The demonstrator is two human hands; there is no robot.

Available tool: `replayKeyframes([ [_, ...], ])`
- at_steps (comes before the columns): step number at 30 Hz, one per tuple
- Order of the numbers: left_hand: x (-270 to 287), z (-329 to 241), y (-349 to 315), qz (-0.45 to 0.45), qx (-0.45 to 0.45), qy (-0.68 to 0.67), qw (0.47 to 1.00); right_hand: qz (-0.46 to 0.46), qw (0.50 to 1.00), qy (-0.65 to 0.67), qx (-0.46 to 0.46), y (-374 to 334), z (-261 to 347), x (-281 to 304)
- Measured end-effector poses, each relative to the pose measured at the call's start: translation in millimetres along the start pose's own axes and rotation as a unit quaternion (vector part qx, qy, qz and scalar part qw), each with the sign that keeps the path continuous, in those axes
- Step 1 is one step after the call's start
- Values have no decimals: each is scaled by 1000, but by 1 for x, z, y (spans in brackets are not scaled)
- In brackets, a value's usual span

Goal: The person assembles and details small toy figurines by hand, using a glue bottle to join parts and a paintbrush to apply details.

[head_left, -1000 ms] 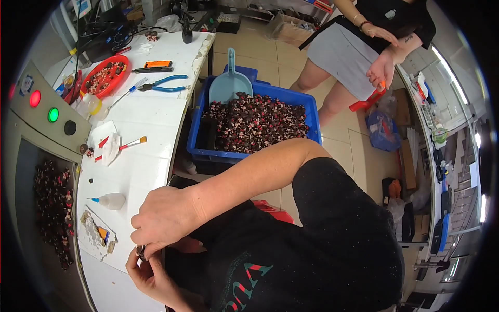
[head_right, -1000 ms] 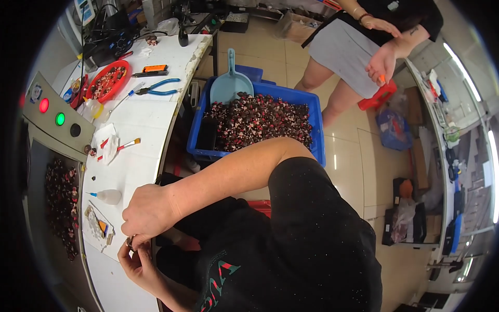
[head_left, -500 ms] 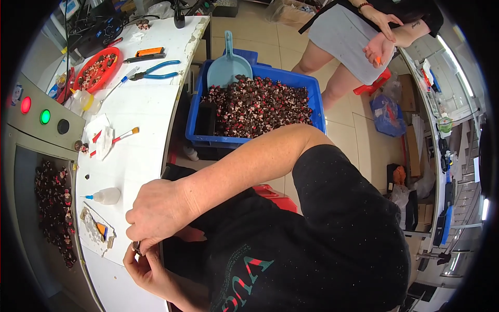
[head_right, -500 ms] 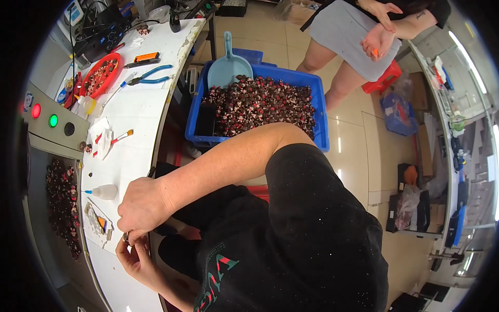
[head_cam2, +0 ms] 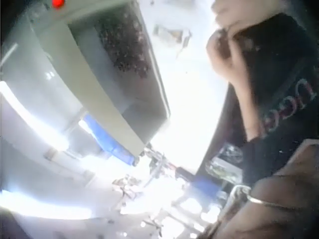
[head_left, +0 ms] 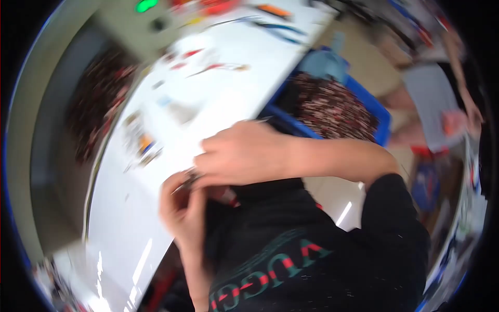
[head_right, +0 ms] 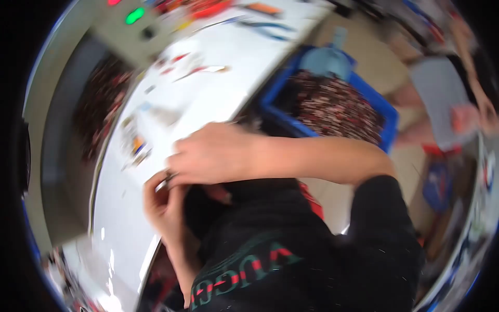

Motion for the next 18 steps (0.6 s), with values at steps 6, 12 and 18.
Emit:
replayKeyframes([
  [6, 18, 8, 12, 28, -28, 13, 999, 21, 1000, 2, 5, 23, 8, -23],
  [12, 36, 14, 19, 29, -44, 10, 999, 55, 998, -7, 9, 34, 14, -45],
  [18, 45, 17, 21, 41, -29, -13, 999, 72, 997, -2, -7, 39, 18, -51],
])
Point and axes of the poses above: each hand's wrist, its own y-axis towards the middle knuckle, its own x-axis out of the back of the hand, z = x × y, the point moved 6 cm from there along y, towards the middle knuckle, and after that the axes turned 9 degrees about -z, right-handed, at the moved point
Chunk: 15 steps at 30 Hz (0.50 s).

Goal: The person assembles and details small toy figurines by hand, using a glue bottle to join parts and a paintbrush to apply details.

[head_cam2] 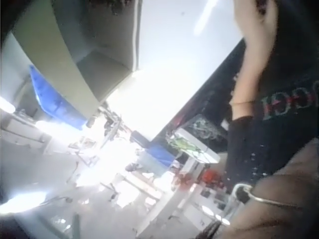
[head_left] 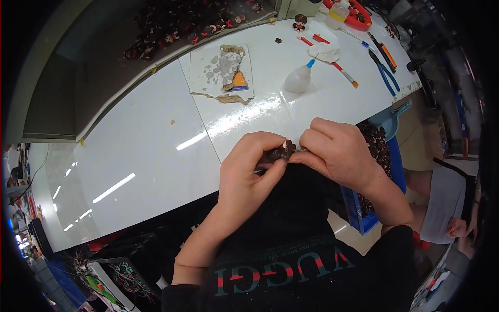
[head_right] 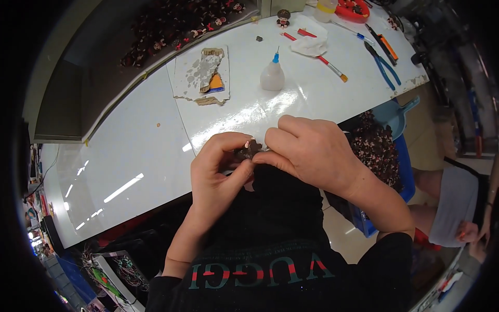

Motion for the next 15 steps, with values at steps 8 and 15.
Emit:
replayKeyframes([
  [8, 6, -1, -3, -4, -35, 14, 999, 34, 999, -31, -10, 3, 5, -3],
  [15, 9, 0, -4, -3, -53, 22, 998, 30, 999, -24, -9, 5, 9, -5],
])
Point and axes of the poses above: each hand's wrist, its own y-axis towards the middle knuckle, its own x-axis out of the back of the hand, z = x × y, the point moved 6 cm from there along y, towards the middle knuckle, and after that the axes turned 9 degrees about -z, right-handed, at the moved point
